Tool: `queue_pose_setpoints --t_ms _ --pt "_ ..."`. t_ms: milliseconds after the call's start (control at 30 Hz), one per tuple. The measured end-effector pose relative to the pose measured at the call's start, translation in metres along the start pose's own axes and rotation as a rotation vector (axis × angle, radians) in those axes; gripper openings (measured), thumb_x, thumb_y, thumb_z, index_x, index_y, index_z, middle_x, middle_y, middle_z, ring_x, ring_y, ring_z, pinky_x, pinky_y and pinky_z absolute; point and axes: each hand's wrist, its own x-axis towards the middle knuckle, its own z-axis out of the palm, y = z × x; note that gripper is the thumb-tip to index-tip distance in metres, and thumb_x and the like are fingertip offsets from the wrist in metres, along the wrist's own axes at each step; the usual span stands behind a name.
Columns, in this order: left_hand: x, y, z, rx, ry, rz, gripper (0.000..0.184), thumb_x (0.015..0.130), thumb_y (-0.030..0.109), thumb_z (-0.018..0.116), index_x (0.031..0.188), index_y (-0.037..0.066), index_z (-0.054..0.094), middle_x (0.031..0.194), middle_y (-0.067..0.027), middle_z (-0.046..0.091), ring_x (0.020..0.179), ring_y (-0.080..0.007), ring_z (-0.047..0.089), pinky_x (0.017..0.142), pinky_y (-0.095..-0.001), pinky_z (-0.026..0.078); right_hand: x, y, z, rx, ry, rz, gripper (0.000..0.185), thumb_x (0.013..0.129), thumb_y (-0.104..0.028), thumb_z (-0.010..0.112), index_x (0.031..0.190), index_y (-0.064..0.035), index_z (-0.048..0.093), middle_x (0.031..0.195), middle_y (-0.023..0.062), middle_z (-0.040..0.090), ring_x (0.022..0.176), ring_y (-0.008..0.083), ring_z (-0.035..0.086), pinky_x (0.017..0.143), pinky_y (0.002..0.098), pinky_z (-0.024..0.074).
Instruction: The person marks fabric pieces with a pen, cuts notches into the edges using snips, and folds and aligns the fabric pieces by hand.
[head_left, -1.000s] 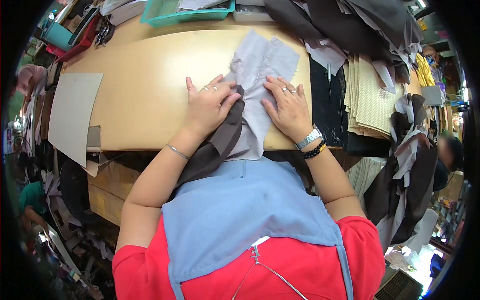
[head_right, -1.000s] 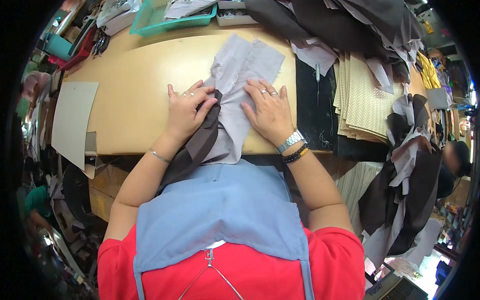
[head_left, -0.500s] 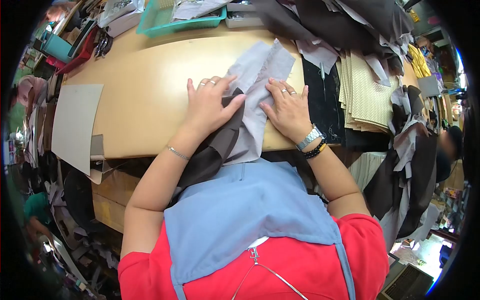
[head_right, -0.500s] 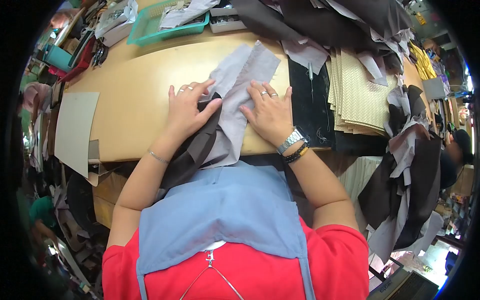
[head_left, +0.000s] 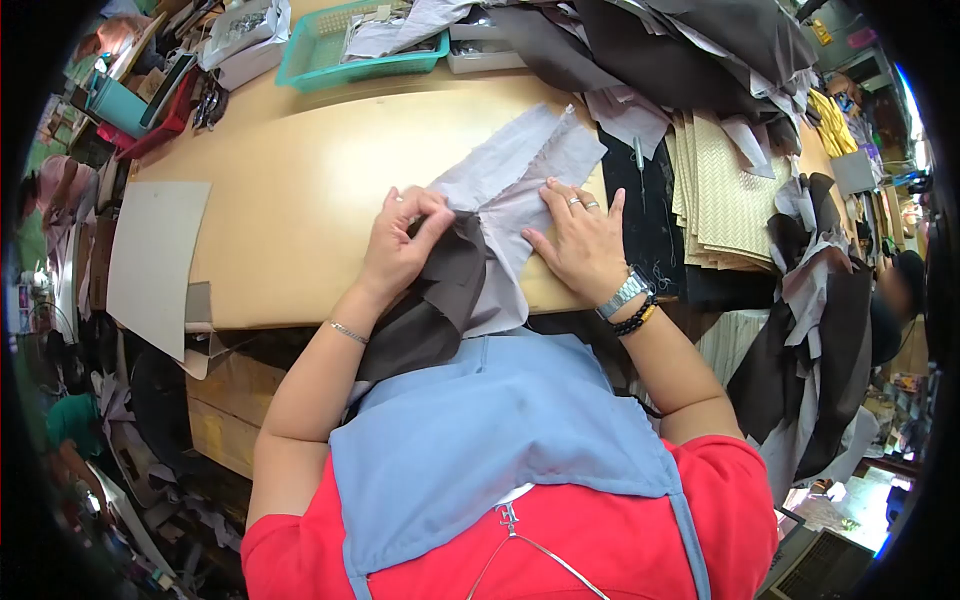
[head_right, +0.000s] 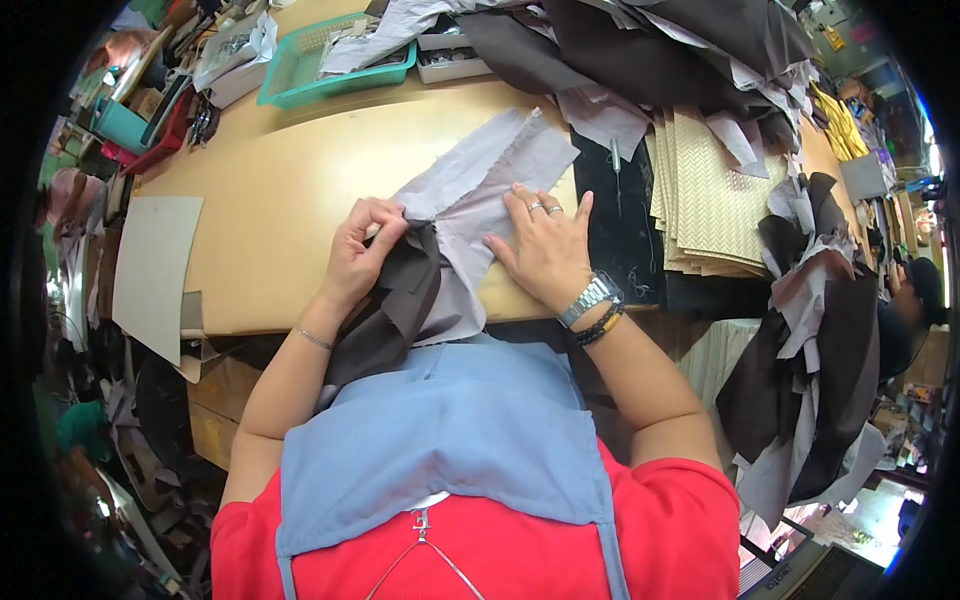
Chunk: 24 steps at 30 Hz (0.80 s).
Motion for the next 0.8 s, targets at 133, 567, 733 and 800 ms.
queue_pose_setpoints --t_ms 133,567,733,800 --pt "0.024 0.037 -0.003 0.48 -0.364 -0.147 0.025 0.087 0.032 0.072 0.091 0.01 0.063 0.099 -0.0026 0.065 0.092 -0.0197 0.064 0.114 -0.058 0.022 0.01 0.001 -0.004 0.01 -0.02 -0.009 0.054 0.088 -0.048 0.062 0.125 -0.0086 0.058 0.134 0.0092 0.056 0.12 0.0284 0.055 0.106 0.072 0.023" --pt "0.018 0.015 0.027 1.021 -0.332 -0.029 0.096 0.071 0.069 0.068 0.148 0.018 0.041 0.152 -0.0038 0.044 0.144 -0.0289 0.035 0.104 -0.0805 0.01 -0.005 0.008 0.001 -0.014 0.0 0.028 0.06 0.089 -0.055 0.059 0.129 -0.0108 0.056 0.142 0.0128 0.052 0.133 0.0268 0.047 0.107 0.0732 0.0187" --pt "0.013 0.014 0.019 1.028 -0.393 -0.049 0.105 0.066 0.075 0.067 0.15 0.019 0.039 0.158 -0.0022 0.033 0.147 -0.0302 0.027 0.101 -0.0831 0.011 0.008 0.024 -0.013 0.024 -0.024 0.047 0.046 0.09 -0.048 0.06 0.116 -0.0095 0.062 0.12 0.0137 0.063 0.111 0.0299 0.06 0.103 0.0657 0.0326" --pt "0.012 0.015 0.018 1.025 -0.406 -0.04 0.107 0.065 0.076 0.067 0.15 0.02 0.038 0.159 -0.0021 0.032 0.148 -0.0301 0.025 0.101 -0.083 0.011 0.02 0.05 -0.009 0.08 0.063 0.132 0.037 0.091 -0.043 0.06 0.104 -0.0086 0.064 0.101 0.0147 0.066 0.092 0.0325 0.065 0.09 0.0496 0.0486"
